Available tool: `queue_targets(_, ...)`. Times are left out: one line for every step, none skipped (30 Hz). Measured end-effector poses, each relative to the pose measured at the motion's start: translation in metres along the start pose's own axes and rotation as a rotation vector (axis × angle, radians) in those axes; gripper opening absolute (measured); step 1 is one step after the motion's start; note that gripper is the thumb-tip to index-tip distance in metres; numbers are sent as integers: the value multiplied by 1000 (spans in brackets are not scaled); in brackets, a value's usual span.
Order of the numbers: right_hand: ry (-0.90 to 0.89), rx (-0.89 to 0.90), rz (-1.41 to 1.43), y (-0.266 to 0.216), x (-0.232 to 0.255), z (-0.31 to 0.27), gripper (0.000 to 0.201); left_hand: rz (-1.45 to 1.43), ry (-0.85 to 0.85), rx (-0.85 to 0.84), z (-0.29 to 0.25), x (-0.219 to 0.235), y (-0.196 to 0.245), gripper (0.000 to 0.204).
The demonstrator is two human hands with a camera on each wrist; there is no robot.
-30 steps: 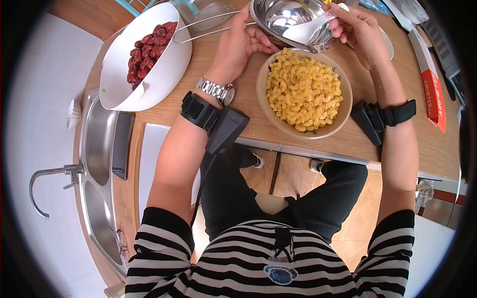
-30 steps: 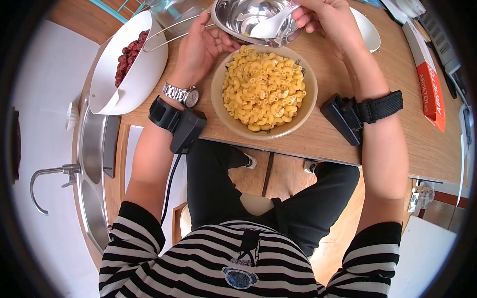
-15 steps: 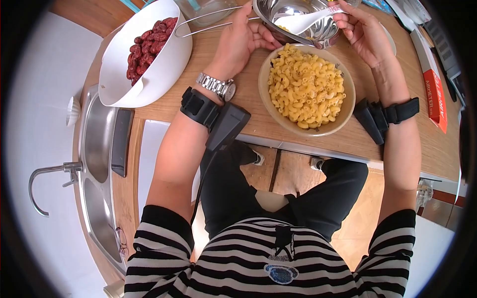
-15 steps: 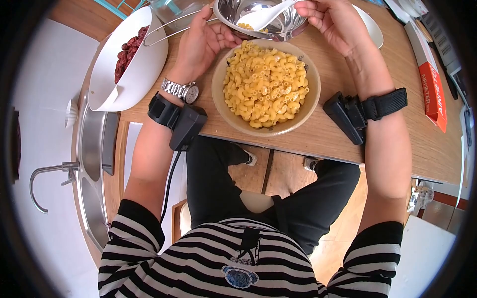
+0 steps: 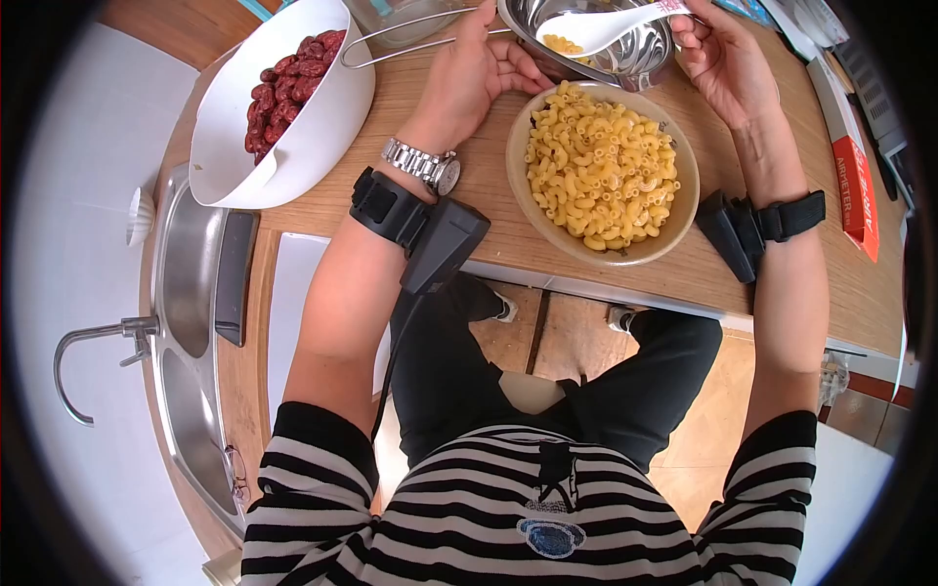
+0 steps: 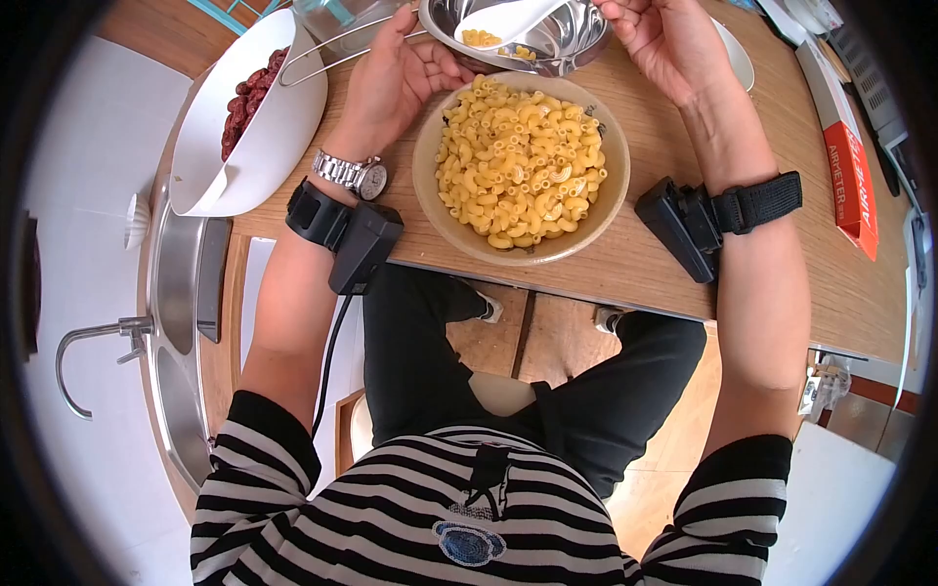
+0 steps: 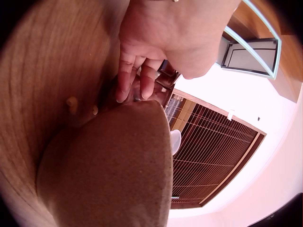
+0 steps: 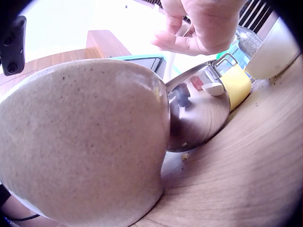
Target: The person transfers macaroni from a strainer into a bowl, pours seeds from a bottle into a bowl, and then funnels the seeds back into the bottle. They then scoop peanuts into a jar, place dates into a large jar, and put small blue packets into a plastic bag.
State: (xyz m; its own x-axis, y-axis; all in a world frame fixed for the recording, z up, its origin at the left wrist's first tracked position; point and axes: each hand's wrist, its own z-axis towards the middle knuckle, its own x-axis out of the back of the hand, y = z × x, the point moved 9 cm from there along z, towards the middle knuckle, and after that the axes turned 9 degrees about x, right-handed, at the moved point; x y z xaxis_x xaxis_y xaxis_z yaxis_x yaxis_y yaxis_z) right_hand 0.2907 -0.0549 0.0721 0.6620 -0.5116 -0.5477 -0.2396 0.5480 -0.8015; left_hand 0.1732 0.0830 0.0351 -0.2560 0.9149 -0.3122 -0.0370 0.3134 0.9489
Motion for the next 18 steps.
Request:
queue_targets(5,-2,-5,0,0,0,19,0,-9,-3,0,0,0,41)
queue_targets(9,-4,-10,0,1,0,19,0,-9,-3,0,0,0,41)
queue_targets(9,-4,-10,0,2,0,19,0,-2,13,1,1,-1,41)
queue_targets(-5,-6,13,1,2,0,19,-1,4,30,1,1,-3,41)
queue_targets(-19,-7,35,1,1,1,19,0,4,29,1,1,-2,41)
queue_targets(-20,-5,35,0,0,1,19,1,19,24,0,1,-1,41)
queue_targets(-21,5,59,-2,-2,0,19,2,34,19,0,1,0,42)
queue_targets(-20,14,83,-4,-4,0,20,3,33,18,0,2,0,42)
queue_targets(-20,15,83,-4,-4,-1,20,-8,20,26,0,2,-1,42)
queue_targets(-59,46,119,-6,-8,-1,20,-18,8,35,0,1,-2,42)
queue_targets(-97,77,156,-9,-12,-1,20,-18,7,34,0,1,-2,42)
queue_targets(-97,78,156,-9,-11,-1,20,-7,5,36,0,-1,-1,42)
queue_targets(-237,48,219,-9,-23,-3,21,4,4,38,-1,-4,1,41)
queue_targets(-378,19,282,-9,-34,-7,21,4,3,38,-2,-7,2,41)
queue_targets(-379,19,282,-9,-35,-7,21,-24,48,24,-3,-10,4,41)
queue_targets(-461,63,248,-12,-41,-10,21,-52,93,11,-4,-8,6,40)
queue_targets(-543,108,214,-16,-48,-15,22,4,27,18,-1,-3,2,40)
queue_targets(-543,109,213,-17,-48,-17,22,4,27,18,3,7,-2,40)
